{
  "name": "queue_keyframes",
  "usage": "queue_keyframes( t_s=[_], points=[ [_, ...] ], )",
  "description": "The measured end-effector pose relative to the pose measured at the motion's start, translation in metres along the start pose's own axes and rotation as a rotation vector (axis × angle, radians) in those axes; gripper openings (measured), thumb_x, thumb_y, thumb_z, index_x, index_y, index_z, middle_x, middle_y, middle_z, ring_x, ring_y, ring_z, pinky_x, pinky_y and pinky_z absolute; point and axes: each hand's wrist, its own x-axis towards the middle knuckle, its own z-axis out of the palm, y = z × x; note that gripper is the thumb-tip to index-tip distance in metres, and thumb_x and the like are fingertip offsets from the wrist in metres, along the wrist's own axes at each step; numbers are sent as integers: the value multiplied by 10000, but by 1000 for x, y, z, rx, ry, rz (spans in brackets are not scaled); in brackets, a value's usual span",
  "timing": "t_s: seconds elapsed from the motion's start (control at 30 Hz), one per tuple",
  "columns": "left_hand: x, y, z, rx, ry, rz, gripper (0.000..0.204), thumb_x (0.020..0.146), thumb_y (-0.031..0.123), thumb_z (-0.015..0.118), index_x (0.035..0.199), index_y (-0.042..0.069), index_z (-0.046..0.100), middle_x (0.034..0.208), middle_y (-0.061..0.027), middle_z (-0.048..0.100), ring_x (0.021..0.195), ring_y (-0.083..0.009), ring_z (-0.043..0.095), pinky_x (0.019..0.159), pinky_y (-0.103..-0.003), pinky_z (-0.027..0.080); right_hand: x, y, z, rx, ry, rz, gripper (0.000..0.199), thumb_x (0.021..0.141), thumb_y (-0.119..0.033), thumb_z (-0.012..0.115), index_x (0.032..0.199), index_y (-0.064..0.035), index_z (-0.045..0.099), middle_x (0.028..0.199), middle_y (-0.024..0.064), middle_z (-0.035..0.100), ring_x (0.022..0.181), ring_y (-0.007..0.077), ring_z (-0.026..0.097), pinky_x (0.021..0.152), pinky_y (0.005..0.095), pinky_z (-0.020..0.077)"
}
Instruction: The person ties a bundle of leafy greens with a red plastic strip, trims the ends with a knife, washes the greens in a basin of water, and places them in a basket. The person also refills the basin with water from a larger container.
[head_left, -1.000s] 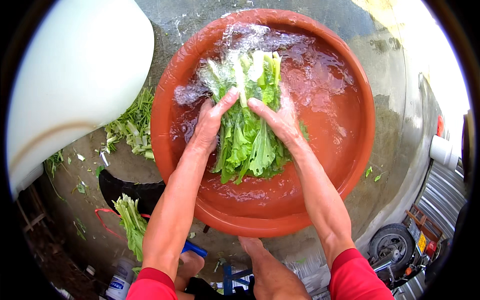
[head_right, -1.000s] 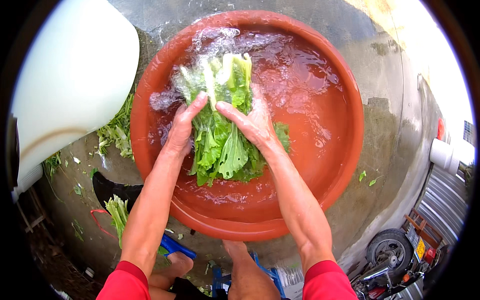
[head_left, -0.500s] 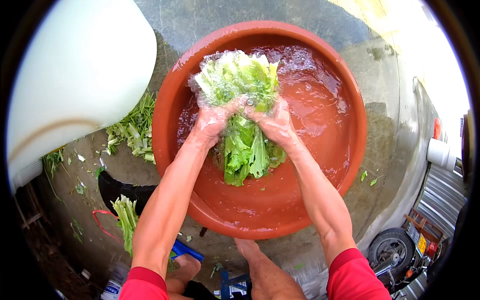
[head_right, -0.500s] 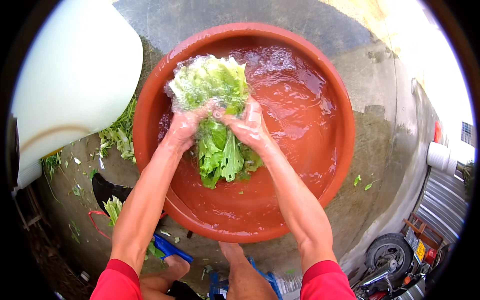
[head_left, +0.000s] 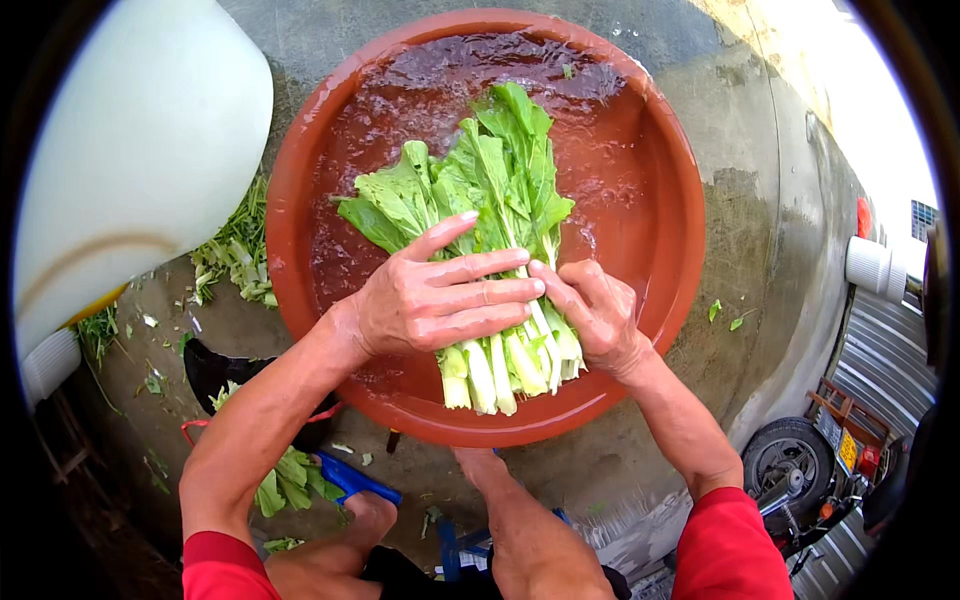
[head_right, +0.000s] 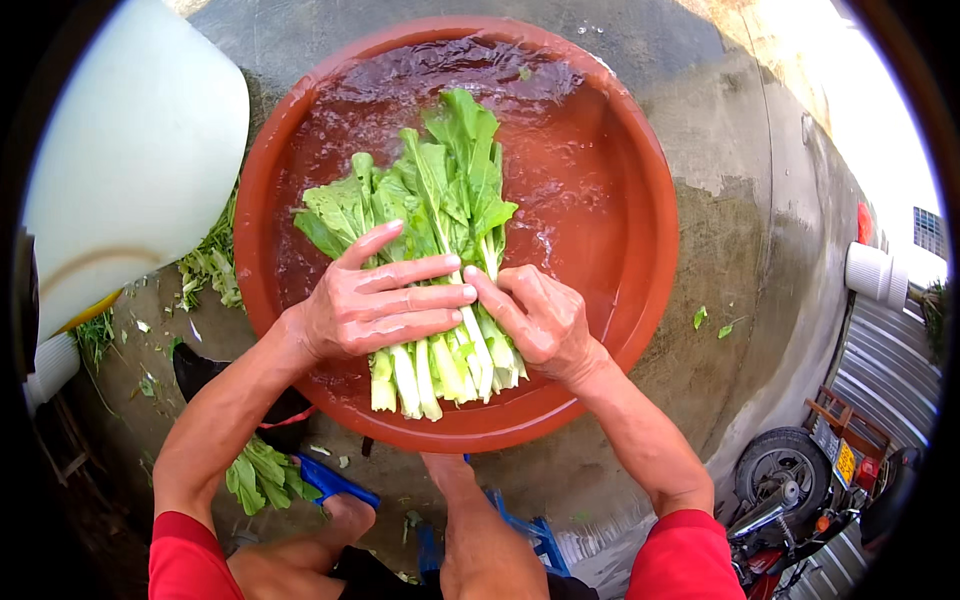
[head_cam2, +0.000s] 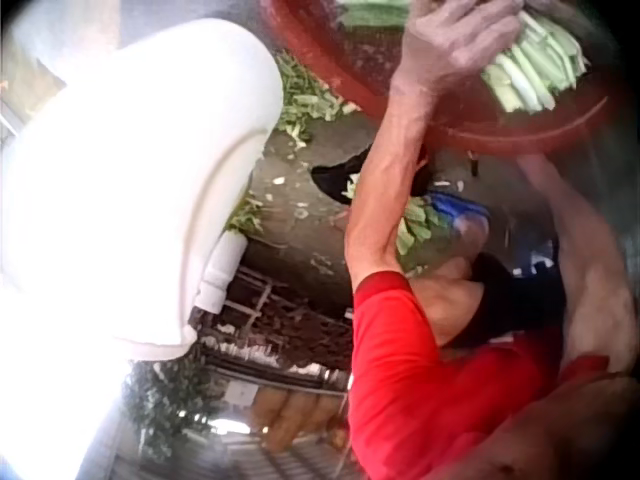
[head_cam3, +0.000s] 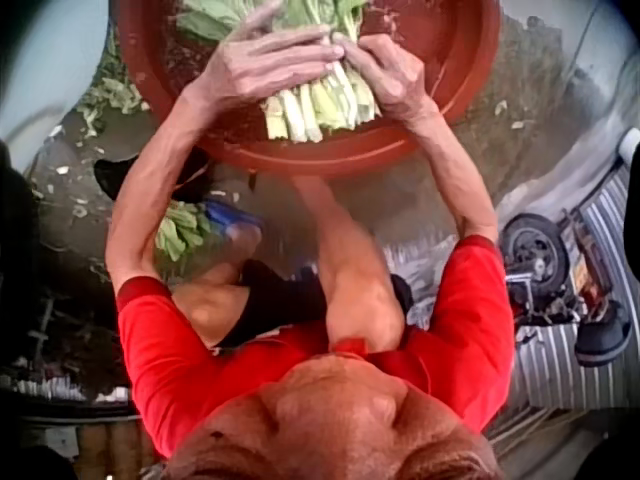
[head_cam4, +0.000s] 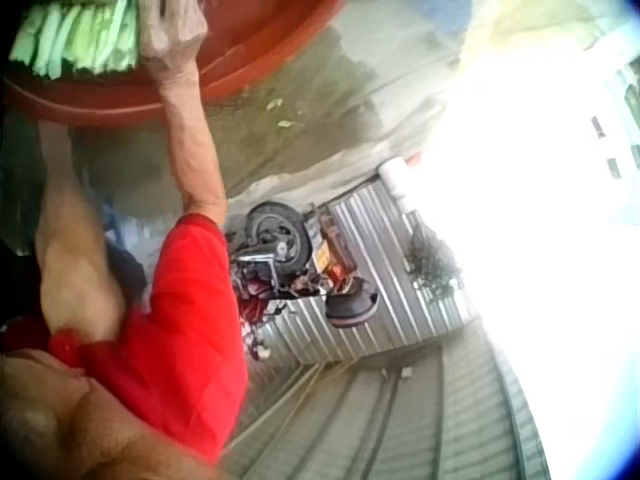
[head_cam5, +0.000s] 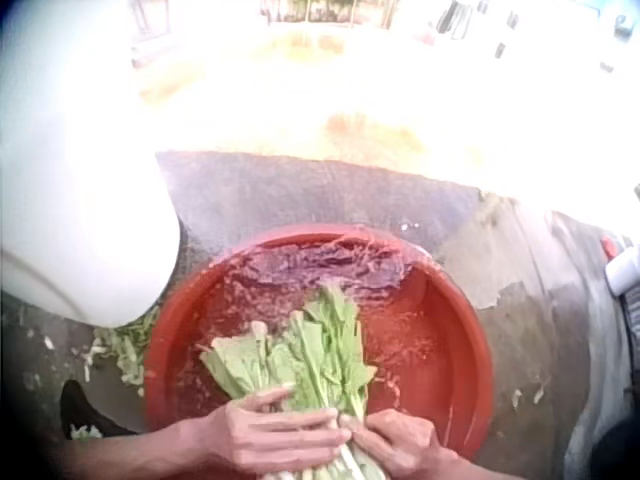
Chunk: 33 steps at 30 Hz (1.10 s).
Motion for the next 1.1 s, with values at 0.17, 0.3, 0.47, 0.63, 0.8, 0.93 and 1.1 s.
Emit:
queue_keyframes(
  t_s=[0.17, 0.3, 0.47, 0.63, 0.8, 0.93, 1.1],
  points=[
    [-57, 36, 23, 179, -473, -161, 571, 899, 111, 700, 1438, 294, 650, 1728, 52, 395, 1628, -273, 309, 1312, -683, 143, -56, -8, 14, 60, -276, 146, 672, 797, 48, 652, 1464, -5, 597, 1162, 155, 629, 1031, 319, 670, 853, 409, 571],
    [-61, 72, -29, 144, -349, -668, 874, 867, 59, 750, 1657, 108, 379, 1733, -176, 325, 1613, -438, 272, 1282, -667, 217, -74, 8, -9, 366, -68, 850, 674, 872, -22, 732, 1511, 31, 523, 1329, 210, 643, 1237, 356, 648, 1070, 424, 520],
    [-71, 79, 17, -758, -85, -1690, 1130, 793, 297, 985, 1629, -35, 301, 1578, -250, 494, 1453, -339, 506, 1215, -410, 412, -69, 12, 35, 990, -282, 1351, 941, 790, -389, 967, 1493, 62, 532, 1408, 213, 673, 1344, 300, 618, 1192, 431, 450],
    [-65, 63, 66, -1602, 232, -1652, 852, 875, 113, 905, 1586, 31, 443, 1477, -135, 620, 1356, -265, 594, 1173, -418, 478, -55, -36, 88, 1464, -102, 1425, 791, 792, -155, 966, 1452, 50, 582, 1350, 162, 704, 1241, 263, 675, 1098, 392, 538],
    [-70, 58, 51, -1525, 177, -1954, 520, 937, 179, 841, 1314, -116, 638, 1147, -171, 769, 991, -260, 782, 855, -391, 654, -73, -9, 66, 1464, -25, 1542, 532, 913, -80, 828, 1361, 117, 618, 1286, 180, 726, 1162, 250, 704, 1061, 370, 552],
    [-71, 61, 46, -1512, 236, -1965, 466, 920, 140, 820, 1268, -116, 645, 1095, -188, 768, 932, -275, 792, 808, -398, 668, -82, -14, 57, 1182, 95, 1545, 744, 938, -234, 835, 1490, 127, 490, 1402, 211, 657, 1367, 258, 576, 1199, 415, 422],
    [-77, 57, 48, -1520, 210, -1935, 475, 919, 126, 796, 1303, -96, 628, 1154, -169, 758, 996, -263, 778, 863, -421, 667, -73, -24, 67, 1445, -284, 1540, 926, 842, -237, 945, 1563, 48, 438, 1486, 185, 603, 1347, 259, 599, 1142, 429, 507]
  ],
)
